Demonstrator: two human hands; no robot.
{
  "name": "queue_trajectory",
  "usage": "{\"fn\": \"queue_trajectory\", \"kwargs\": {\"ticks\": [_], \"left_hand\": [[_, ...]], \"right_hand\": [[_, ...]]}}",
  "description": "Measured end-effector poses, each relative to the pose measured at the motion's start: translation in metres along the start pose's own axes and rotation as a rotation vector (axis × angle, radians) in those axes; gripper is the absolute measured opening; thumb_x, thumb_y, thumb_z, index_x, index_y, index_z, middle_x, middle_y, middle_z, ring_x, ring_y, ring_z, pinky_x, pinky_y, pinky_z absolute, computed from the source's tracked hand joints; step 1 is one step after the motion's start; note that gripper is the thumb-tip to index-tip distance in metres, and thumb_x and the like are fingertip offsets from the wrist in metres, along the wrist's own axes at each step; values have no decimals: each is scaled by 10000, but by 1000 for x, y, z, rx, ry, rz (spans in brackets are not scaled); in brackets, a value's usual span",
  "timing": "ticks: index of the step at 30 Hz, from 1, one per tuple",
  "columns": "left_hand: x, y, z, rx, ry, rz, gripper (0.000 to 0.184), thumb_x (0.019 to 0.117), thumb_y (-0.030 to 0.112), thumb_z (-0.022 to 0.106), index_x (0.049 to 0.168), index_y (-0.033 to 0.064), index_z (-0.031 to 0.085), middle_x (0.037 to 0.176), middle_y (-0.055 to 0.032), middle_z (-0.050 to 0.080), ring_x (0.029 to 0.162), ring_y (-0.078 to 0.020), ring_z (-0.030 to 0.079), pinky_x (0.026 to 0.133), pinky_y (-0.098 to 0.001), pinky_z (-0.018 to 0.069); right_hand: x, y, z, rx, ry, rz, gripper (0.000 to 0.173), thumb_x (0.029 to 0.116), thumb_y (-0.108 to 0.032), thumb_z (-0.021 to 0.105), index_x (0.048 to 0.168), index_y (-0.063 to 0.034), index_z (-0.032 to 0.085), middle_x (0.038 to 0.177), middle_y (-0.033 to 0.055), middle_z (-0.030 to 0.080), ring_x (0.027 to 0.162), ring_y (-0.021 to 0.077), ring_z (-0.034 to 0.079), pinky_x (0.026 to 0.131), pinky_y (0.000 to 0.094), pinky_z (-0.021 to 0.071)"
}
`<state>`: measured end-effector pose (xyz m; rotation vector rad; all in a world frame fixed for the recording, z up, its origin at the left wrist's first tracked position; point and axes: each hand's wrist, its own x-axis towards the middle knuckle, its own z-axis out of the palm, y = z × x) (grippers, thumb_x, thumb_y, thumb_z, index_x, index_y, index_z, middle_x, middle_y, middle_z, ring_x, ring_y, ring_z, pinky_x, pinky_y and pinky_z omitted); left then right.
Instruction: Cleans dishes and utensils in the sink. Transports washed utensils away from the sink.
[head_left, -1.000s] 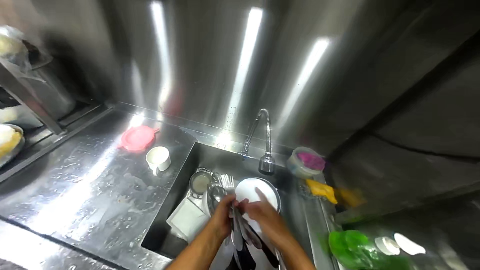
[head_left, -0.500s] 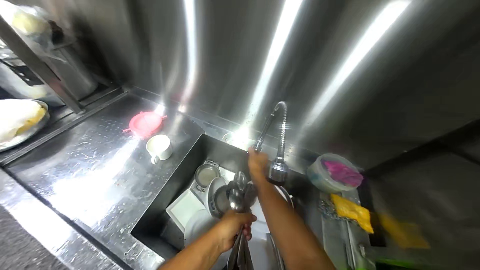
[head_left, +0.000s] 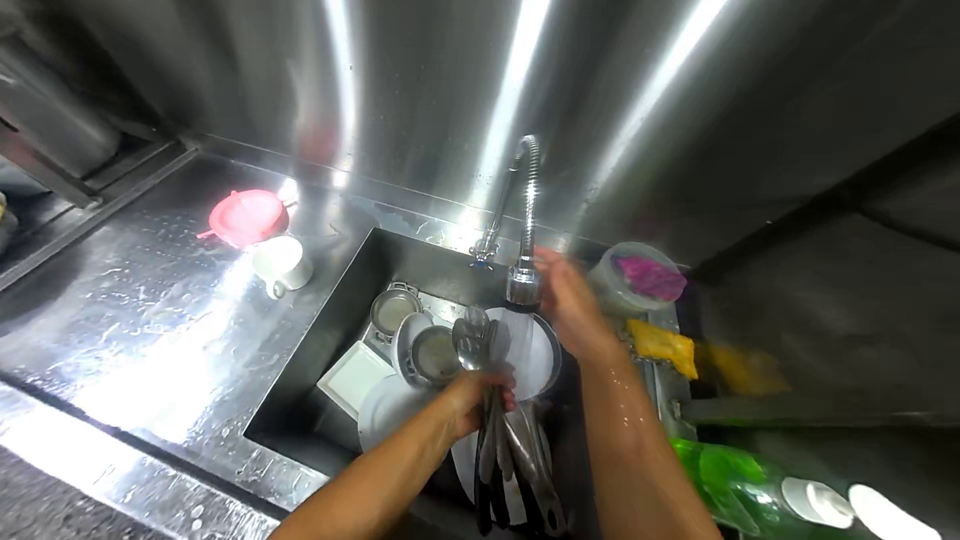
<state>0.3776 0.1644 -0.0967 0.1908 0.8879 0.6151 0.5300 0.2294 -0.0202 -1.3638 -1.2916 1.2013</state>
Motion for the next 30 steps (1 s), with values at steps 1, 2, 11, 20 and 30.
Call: {"fn": "queue_trajectory", "kwargs": {"ticks": [1,2,11,20,30], "left_hand": [[3,0,2,-2,0,-1,142,1064,74,481,1168,18,560,725,-7,546,561,-92,565,580,-226,553],[6,0,3,4,1,8,123,1068,85,472,1133,32,562,678,13,507,524,-80,528,550,-215,532],[14,5,-6,152,-24,22,114,1072,158,512,999,85,562,624,56,431,456,-41,431,471,-181,456],[7,9,-29,188,-20,16,37,1046,136,562,1057,100,562,620,66,427,462,-41,440,474,-186,454],[-4,9,-39,555,-8,209,99,1015,106,606,1088,49,572,679,45,502,507,-45,481,512,-202,463]], "right_hand": [[-12,-4,6,4,-70,-2,562,1034,-322,483,1534,-95,363,1301,92,642,1070,151,655,902,358,552],[-19,-7,15,-4,-88,11,646,956,-263,615,1524,-105,353,1197,91,677,993,162,682,846,360,576],[19,20,58,-172,-1,7,762,870,-106,799,1479,-22,348,943,123,651,816,165,639,787,372,544],[12,11,61,-48,4,40,797,843,-45,789,1496,-30,331,1050,164,631,889,202,645,828,389,551],[17,3,65,-105,-7,57,721,849,-45,797,1444,-47,391,1004,138,632,850,185,626,777,376,539]]}}
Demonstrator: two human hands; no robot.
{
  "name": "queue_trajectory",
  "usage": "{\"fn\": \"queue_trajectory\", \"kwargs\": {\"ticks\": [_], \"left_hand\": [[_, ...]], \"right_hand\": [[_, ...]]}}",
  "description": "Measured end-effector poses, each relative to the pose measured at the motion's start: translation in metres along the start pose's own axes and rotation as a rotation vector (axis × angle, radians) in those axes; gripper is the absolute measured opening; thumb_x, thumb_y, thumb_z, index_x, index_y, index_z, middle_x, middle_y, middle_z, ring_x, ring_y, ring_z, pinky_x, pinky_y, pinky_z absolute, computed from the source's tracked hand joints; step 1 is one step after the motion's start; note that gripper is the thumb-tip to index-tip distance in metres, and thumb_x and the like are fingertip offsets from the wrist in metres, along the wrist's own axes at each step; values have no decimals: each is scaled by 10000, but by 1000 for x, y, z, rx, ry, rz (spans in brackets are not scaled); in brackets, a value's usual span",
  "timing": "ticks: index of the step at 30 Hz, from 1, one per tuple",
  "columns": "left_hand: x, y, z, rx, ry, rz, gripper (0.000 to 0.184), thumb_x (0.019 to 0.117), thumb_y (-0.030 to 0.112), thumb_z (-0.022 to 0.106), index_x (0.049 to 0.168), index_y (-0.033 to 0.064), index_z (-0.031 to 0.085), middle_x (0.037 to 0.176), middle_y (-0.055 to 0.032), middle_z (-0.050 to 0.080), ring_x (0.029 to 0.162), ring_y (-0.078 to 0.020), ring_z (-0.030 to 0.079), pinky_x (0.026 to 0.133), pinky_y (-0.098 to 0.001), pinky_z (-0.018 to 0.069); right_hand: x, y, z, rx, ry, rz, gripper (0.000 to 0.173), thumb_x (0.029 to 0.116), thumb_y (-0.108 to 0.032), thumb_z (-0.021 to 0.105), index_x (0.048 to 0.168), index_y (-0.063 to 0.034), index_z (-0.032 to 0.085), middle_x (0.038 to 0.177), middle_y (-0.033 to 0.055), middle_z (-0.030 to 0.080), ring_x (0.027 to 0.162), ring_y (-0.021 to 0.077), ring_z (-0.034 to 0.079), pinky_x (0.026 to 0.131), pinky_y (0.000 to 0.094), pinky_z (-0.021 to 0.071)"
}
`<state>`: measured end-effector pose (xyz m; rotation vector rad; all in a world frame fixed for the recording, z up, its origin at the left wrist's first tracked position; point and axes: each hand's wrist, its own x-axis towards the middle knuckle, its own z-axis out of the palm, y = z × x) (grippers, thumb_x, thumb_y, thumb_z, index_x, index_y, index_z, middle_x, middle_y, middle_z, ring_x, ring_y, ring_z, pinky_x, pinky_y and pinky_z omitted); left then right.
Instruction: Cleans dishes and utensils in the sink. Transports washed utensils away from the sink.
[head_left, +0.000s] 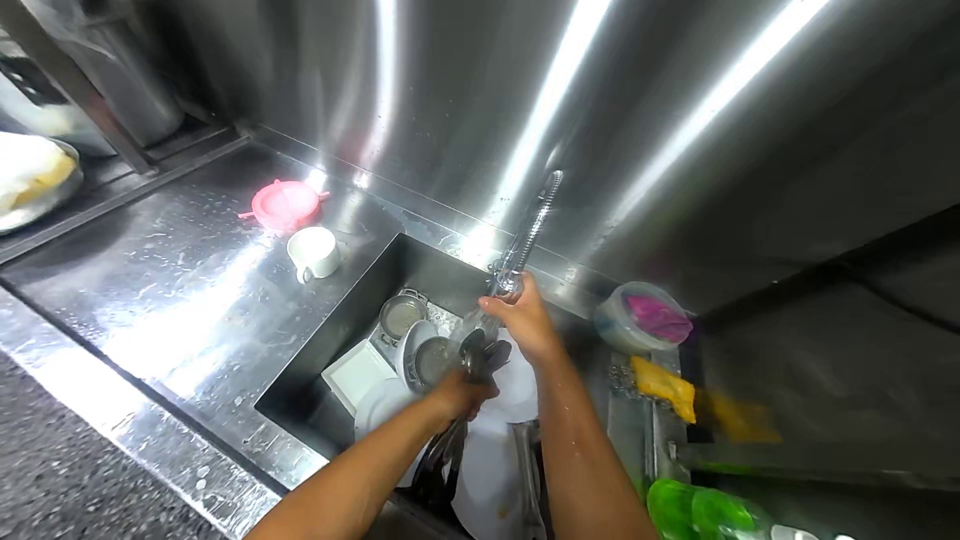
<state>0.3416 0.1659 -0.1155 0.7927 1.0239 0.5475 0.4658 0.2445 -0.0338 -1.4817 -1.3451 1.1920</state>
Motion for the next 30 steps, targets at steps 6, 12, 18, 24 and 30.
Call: {"fn": "queue_trajectory", "kwargs": {"ticks": [6,12,18,24,30], "left_hand": [[-12,31,5,796,319,-70,349,1024,155,564,1291,-66,594,1256,-283,633,1209,-415,608,1044,-577,457],[-18,37,6,1117,477,-180,366,1004,19,502,1370,19,528,1278,-234,648,1195,-423,633,973,-589,511],[-18,34,0,1259,505,-71,355,1006,-19,471,1355,-6,532,1257,-224,653,1193,-400,633,994,-533,509],[-14,42,-4,1333,494,-14,324,1025,-21,447,1341,-32,516,1264,-232,638,1209,-394,616,1029,-517,478],[4,42,-7,1312,475,22,345,1025,-31,440,1365,-38,499,1294,-246,617,1216,-412,603,1016,-534,475]], "right_hand": [[-16,-15,-1,30,-15,-4,667,902,-89,762,1451,-57,384,1104,177,616,890,225,645,788,403,559],[-2,0,4,-79,115,6,739,837,-34,813,1448,-6,398,1044,189,653,905,252,643,832,446,533],[-14,-10,6,-9,49,8,723,864,-83,788,1456,-47,375,1030,151,627,864,203,646,791,400,559],[-5,6,10,-154,237,33,708,860,-55,797,1448,-36,403,990,181,646,848,285,628,758,495,518],[-22,-11,18,117,167,21,772,854,-37,783,1486,-77,341,1140,173,597,919,222,630,809,412,544]]}}
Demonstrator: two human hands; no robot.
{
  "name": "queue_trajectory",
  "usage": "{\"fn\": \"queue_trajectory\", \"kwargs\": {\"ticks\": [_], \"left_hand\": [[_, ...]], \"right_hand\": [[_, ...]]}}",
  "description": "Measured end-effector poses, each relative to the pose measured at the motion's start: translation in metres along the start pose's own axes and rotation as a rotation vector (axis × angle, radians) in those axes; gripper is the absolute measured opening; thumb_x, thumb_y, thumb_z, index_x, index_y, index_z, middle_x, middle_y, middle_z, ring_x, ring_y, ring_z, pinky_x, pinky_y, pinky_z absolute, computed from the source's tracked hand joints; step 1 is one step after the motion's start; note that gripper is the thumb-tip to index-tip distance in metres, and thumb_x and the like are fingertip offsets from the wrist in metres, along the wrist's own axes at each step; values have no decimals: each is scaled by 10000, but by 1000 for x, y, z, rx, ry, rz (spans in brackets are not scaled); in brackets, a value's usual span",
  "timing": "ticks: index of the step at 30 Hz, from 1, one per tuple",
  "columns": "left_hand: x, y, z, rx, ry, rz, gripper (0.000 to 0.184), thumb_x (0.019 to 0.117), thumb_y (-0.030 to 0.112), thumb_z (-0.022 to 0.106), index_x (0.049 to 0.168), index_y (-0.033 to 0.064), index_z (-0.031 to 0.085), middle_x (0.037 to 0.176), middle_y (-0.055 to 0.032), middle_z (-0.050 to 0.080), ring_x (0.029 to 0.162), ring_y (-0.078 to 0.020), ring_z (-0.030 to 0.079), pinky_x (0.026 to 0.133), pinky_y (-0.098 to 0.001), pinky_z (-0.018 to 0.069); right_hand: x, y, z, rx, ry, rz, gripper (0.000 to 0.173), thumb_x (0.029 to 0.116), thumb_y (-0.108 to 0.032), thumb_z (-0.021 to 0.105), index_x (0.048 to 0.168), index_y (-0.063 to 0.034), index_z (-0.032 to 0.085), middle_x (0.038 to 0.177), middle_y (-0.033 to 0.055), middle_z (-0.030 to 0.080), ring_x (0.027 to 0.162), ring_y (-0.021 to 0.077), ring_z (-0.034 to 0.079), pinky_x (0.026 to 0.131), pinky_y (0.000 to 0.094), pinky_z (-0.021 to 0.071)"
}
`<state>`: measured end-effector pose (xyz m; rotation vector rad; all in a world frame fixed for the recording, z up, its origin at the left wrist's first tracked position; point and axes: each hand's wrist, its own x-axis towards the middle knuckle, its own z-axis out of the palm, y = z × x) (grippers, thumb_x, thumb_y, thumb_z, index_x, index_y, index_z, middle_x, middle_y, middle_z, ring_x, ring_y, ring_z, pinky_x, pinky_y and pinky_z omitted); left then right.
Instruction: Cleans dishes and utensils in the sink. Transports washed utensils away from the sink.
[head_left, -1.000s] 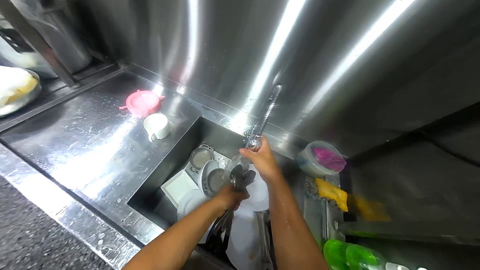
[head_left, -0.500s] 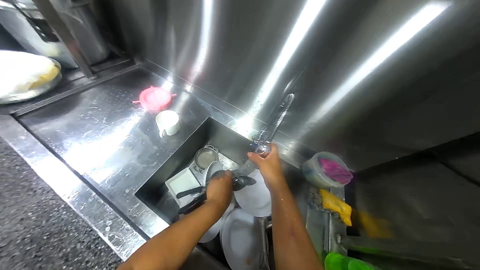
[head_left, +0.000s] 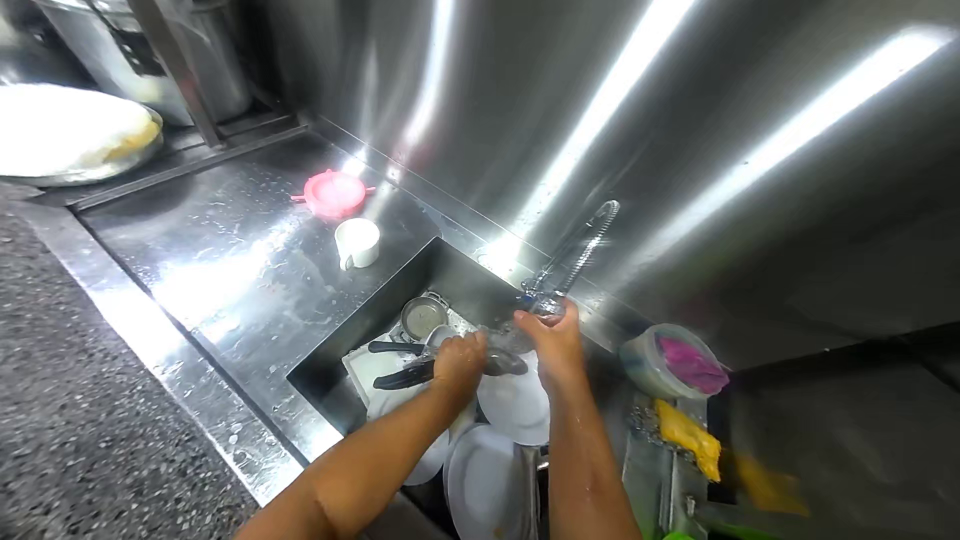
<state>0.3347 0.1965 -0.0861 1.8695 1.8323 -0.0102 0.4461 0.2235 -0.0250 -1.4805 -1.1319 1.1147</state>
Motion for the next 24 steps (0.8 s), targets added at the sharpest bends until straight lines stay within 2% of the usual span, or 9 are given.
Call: {"fn": "queue_trajectory", "kwargs": {"ticks": [3,5,8,10,12,14,17,22,24], "left_hand": [[0,8,1,-85,2,86,351,1037,-12,427,1375,-45,515,1319,-259,608,1227,-426,594,1035,-549,461],[0,14,4,-138,25,177,337,1054,26,423,1359,-40,548,1311,-263,615,1216,-433,601,1026,-560,467],[-2,27,1,-166,48,253,324,1051,26,421,1316,-36,596,1264,-263,643,1176,-421,628,1003,-548,483],[-15,42,-27,-117,-141,227,387,1077,14,354,1430,-44,500,1412,-252,557,1312,-402,535,1099,-520,393],[-12,37,-18,-158,-122,314,378,1071,11,358,1401,-73,523,1417,-265,557,1328,-409,523,1123,-515,373],[-2,27,7,-270,-6,412,373,1074,47,350,1347,-87,565,1360,-282,598,1297,-437,560,1107,-553,415],[1,23,21,-396,35,504,404,1096,106,328,1356,-101,556,1384,-297,580,1337,-442,528,1138,-558,382],[-6,22,31,-309,134,685,389,1074,44,362,1386,-137,509,1414,-320,544,1360,-446,505,1159,-532,371],[-12,22,30,-289,179,717,375,1061,31,381,1351,-149,536,1373,-327,576,1320,-453,544,1125,-535,406]], "right_hand": [[-4,-2,8,322,26,72,692,936,65,658,1500,-53,275,1144,163,584,913,210,700,815,361,614],[-6,-2,10,470,38,108,536,979,55,597,1424,-56,320,1084,119,599,867,184,711,790,337,625],[-11,-4,9,539,45,150,352,1029,0,541,1345,-53,394,1066,98,618,867,174,713,796,327,626],[-15,-4,6,524,25,186,264,1049,-15,507,1301,-39,434,1067,101,641,890,175,717,817,326,620],[-18,-3,1,510,-16,250,186,1055,0,475,1241,-6,468,1049,125,678,902,198,726,833,348,614],[-21,-3,-4,499,-82,321,203,1064,0,419,1252,38,485,1074,170,707,932,231,736,857,363,609],[-22,-1,-11,454,-128,398,245,1091,-55,355,1263,48,496,1093,187,712,956,249,736,866,371,603],[-21,3,-12,419,-132,408,318,1100,-77,325,1309,59,522,1092,170,708,970,235,725,870,375,592],[-20,1,-8,382,-116,415,312,1106,-90,332,1315,49,518,1103,162,691,972,230,710,860,373,582]]}}
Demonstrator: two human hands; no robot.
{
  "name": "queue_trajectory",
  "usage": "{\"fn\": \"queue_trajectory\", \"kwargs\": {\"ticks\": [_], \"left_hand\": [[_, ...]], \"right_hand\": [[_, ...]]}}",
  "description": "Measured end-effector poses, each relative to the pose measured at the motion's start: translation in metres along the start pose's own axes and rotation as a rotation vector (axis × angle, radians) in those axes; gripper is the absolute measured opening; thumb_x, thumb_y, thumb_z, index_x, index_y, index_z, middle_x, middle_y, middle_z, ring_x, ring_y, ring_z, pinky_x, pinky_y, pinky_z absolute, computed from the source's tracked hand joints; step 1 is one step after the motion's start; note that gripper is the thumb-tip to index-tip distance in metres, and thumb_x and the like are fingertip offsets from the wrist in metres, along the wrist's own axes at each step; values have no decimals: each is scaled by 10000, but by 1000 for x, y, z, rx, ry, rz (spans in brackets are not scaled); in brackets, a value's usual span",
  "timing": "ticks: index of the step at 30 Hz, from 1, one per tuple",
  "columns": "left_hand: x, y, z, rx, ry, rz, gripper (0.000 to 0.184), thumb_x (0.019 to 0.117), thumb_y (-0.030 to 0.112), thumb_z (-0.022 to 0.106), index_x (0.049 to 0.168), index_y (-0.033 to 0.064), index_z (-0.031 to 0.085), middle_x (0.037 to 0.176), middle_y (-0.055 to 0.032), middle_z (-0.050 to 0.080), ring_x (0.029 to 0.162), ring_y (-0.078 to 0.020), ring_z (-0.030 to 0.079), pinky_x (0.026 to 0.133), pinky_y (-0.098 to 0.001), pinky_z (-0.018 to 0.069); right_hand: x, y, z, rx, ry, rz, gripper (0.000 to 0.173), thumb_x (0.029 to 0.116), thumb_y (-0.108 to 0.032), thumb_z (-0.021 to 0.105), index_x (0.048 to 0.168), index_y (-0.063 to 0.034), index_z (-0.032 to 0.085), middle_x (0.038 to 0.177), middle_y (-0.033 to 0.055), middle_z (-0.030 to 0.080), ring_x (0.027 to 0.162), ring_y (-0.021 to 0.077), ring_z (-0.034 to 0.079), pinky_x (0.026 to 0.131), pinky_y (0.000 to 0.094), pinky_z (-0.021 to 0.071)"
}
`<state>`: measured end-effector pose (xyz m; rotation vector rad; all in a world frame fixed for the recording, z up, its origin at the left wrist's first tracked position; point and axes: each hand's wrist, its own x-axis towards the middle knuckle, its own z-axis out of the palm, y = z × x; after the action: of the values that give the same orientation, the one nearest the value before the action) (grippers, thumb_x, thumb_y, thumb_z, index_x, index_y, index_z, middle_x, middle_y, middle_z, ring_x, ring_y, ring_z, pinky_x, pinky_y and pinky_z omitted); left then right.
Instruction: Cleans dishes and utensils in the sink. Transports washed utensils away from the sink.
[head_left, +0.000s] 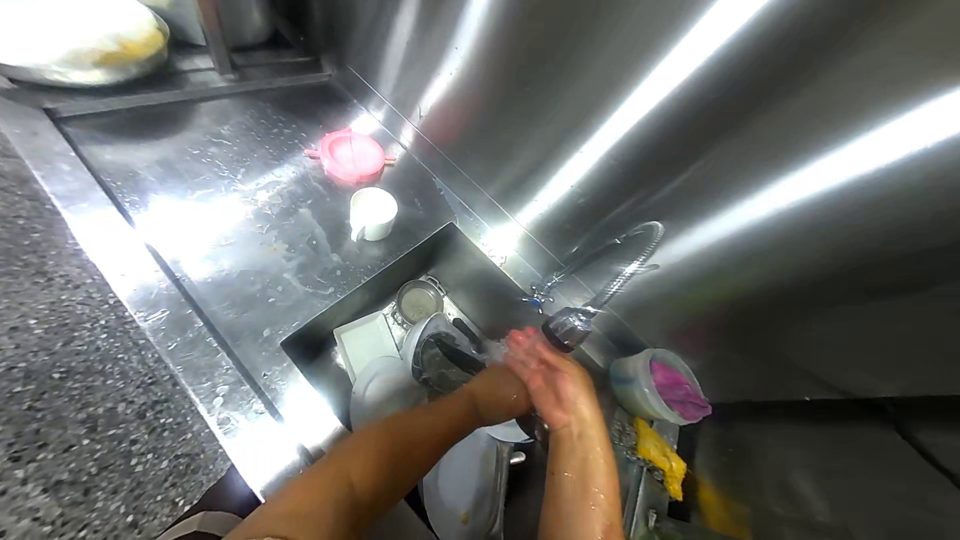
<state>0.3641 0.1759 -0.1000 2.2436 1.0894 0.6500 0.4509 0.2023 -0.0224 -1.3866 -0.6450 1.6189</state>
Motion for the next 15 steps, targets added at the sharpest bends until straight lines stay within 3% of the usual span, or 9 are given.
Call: {"fn": "queue_trajectory", "kwargs": {"ticks": [2,5,9,12,15], "left_hand": [[-3,-1,4,77,75,43,336,1039,17,412,1270,-142,597,1292,-315,631,1245,-446,607,1063,-530,471],[-4,-1,-11,43,-112,-14,376,1074,19,322,1331,-158,532,1336,-338,589,1293,-475,555,1120,-548,408],[-6,-20,-5,-87,-64,-138,285,994,-31,496,1247,-76,621,1204,-282,664,1162,-449,631,1026,-586,462],[-5,-29,-6,-166,-146,-348,321,1015,90,547,1317,-4,601,1279,-247,648,1225,-426,608,1041,-611,451],[-6,-36,-9,-329,-95,-423,411,1060,263,552,1334,-40,594,1300,-260,632,1253,-396,591,1101,-554,416]], "right_hand": [[2,0,3,-17,5,5,313,1108,-104,345,1302,41,545,1098,161,708,957,237,721,850,385,590],[4,0,5,-8,45,-19,320,1110,-99,335,1318,39,535,1110,159,705,964,225,713,839,368,580],[-7,-8,9,169,113,-62,264,1082,-34,355,1292,46,494,1144,191,685,976,239,721,856,371,594],[-21,-12,14,257,114,-80,270,1064,-2,358,1299,64,473,1206,216,662,1004,247,721,870,354,595],[-28,-15,16,319,98,-88,271,1064,6,343,1304,63,454,1219,224,657,1039,258,720,895,351,594]]}}
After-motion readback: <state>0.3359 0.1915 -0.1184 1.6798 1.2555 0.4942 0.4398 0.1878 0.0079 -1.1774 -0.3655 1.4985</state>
